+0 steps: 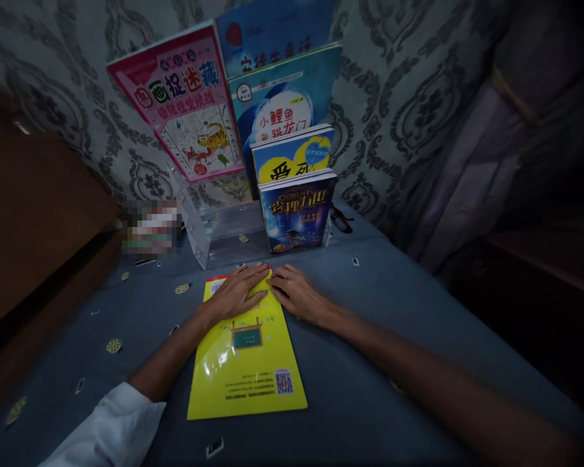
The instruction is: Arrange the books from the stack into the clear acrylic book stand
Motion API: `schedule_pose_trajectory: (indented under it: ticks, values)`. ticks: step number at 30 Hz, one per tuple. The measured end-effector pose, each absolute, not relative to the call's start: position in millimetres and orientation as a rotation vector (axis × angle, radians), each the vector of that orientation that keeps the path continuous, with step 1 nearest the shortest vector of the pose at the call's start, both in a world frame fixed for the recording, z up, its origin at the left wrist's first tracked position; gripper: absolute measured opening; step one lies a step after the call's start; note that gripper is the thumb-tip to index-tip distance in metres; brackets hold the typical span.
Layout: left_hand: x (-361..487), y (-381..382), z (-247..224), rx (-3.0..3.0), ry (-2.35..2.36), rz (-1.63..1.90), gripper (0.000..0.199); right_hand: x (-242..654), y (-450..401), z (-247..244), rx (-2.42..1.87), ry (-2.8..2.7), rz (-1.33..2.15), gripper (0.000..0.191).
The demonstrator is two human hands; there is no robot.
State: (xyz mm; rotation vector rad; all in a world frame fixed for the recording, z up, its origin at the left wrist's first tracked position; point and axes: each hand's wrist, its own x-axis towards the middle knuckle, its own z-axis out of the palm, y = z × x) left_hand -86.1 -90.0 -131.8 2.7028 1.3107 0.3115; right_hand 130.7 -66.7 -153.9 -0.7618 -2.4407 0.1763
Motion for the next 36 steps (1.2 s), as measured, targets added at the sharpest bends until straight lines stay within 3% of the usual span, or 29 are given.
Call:
schedule_pose_trajectory:
  ticks: [15, 29, 36]
  values:
    - [-86.3, -89.8, -133.5, 2.723, 1.37, 0.257, 0.055, 142.8, -91.9, -153.2, -0.749, -2.439, 0.267, 0.028]
    - [-70.7, -103.0, -137.9, 2.782, 1.508, 0.395, 0.041, 143.9, -109.1, -151.7, -0.763, -2.491, 0.193, 0.029]
    - [-120.4, -133.0, -141.7, 2.614, 1.807, 0.469, 0.041, 143.4, -107.9, -153.2, -0.807, -2.502, 0.141, 0.031]
